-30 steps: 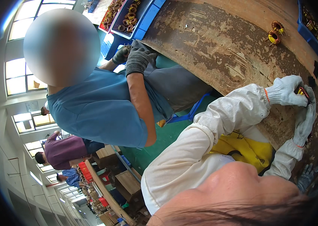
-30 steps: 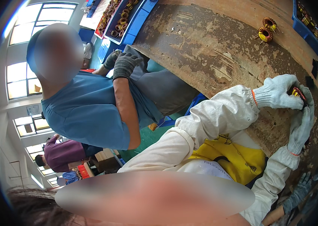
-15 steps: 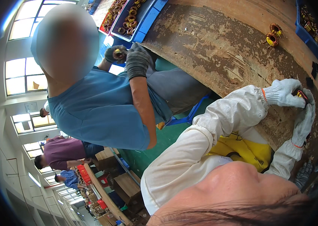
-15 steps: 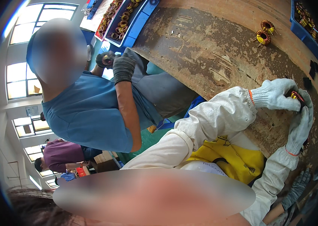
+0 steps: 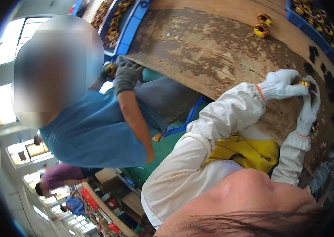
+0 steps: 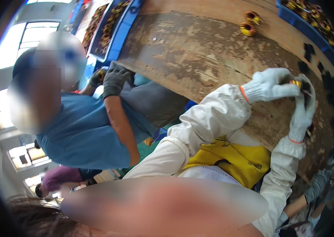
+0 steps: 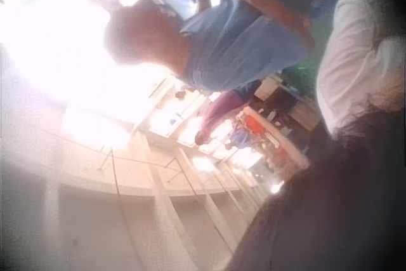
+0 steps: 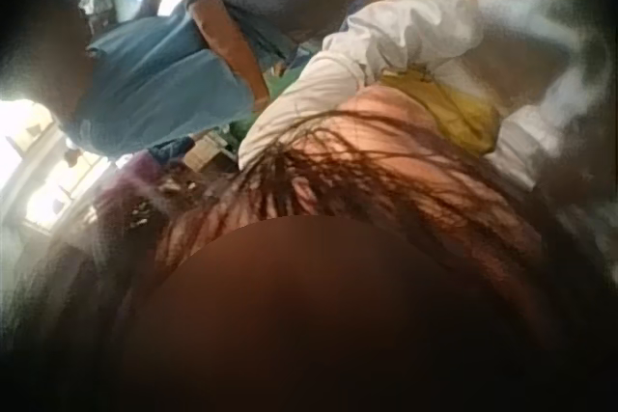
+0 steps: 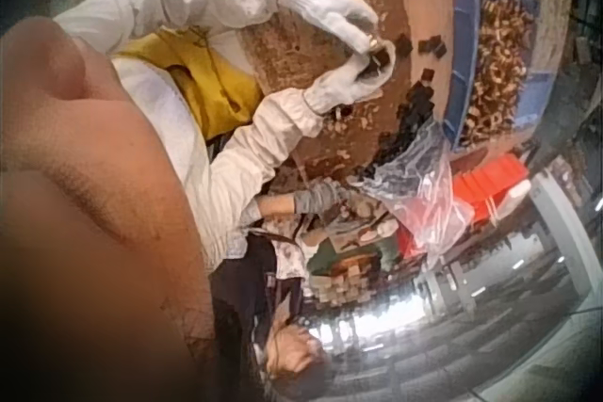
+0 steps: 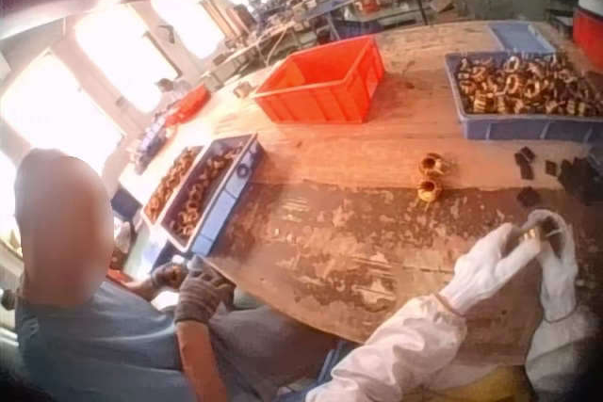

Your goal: Assembling toroid inductor components by applying plastic clips or tape to the core.

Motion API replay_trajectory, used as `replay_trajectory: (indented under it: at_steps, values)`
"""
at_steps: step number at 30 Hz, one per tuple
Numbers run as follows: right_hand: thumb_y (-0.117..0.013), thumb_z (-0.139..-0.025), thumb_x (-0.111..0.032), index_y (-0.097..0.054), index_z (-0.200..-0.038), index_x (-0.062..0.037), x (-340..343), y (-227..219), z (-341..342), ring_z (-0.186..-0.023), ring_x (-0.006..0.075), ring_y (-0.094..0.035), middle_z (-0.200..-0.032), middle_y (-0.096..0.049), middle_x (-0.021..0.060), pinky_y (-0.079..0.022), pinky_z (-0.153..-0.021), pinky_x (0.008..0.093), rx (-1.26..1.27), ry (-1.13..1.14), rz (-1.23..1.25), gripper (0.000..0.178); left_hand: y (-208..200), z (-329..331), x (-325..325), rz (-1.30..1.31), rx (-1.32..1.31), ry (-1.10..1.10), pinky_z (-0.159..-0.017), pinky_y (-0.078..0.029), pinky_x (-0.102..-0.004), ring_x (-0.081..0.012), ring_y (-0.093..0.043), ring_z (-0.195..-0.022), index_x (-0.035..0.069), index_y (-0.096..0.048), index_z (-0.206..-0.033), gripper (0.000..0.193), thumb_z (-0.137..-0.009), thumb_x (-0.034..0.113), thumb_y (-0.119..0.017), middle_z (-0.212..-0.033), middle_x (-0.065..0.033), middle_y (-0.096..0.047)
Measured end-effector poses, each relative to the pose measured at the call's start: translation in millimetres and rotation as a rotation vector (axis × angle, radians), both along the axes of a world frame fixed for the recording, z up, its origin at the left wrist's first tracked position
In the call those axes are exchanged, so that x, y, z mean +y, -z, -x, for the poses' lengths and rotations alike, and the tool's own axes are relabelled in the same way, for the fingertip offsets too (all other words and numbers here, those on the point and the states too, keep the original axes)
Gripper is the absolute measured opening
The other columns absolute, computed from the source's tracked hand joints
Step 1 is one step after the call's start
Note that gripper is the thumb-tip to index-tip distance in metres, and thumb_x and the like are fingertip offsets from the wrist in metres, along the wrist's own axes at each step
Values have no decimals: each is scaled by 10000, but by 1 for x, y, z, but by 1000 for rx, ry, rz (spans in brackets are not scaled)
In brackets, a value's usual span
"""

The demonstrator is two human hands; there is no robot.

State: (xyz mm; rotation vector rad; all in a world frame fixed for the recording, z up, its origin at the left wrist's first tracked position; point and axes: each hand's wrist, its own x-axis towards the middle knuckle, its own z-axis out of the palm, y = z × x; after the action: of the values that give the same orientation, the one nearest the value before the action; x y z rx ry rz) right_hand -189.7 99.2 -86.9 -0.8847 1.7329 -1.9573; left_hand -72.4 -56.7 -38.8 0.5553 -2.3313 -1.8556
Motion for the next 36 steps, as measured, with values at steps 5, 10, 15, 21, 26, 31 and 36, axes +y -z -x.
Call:
replay_trajectory:
  at_steps: [5,10,15,21,26,31,36]
  values:
    - [-591,-945,-77,-597,-1251,-47,-1,-9,18,-872,36,-562,-1106,-651,11,-432,-672,182,-59,373,-214,308,4,5,1,-159,44,-89,-760,-517,-300,-141,-620,-831,13,-665,-1063,353,-889,320,-677,-901,-78,-683]
    - [-602,-926,-93,-586,-1245,4,9,-1,39,-989,137,-614,-1119,-656,70,-487,-866,261,294,318,-380,334,10,6,2,-34,86,-162,-730,-506,-286,-110,-600,-777,26,-669,-1050,328,-893,315,-668,-862,-55,-677]
    - [-612,-916,-124,-606,-1252,-29,19,-11,41,-1071,200,-638,-1197,-668,120,-480,-939,317,434,258,-616,349,14,9,6,-32,89,-207,-727,-504,-293,-117,-598,-771,34,-667,-1047,318,-891,312,-662,-850,-52,-672]
    - [-570,-942,-212,-577,-1296,-83,20,-23,42,-1118,323,-632,-1255,-637,163,-492,-944,399,607,301,-963,377,7,2,2,-112,88,-198,-747,-507,-298,-132,-614,-821,30,-659,-1049,311,-881,292,-660,-894,-72,-674]
    - [-544,-954,-237,-578,-1272,-149,23,-21,35,-1068,374,-617,-1221,-621,159,-502,-893,449,816,377,-925,332,9,6,9,-64,96,-142,-771,-509,-297,-139,-615,-830,27,-657,-1053,316,-882,293,-672,-902,-76,-676]
    - [-582,-927,-239,-616,-1208,-174,7,-36,23,-1030,324,-637,-1200,-627,85,-522,-861,419,972,507,-883,290,15,3,7,-107,201,-183,-753,-515,-310,-168,-638,-819,27,-654,-1027,262,-890,251,-656,-891,-85,-689]
    - [-587,-932,-232,-619,-1191,-160,-22,-55,19,-1065,248,-621,-1168,-646,41,-504,-912,377,1153,307,-857,270,18,10,8,-102,214,-116,-706,-494,-267,-97,-578,-773,23,-650,-1053,229,-909,201,-661,-868,-39,-662]
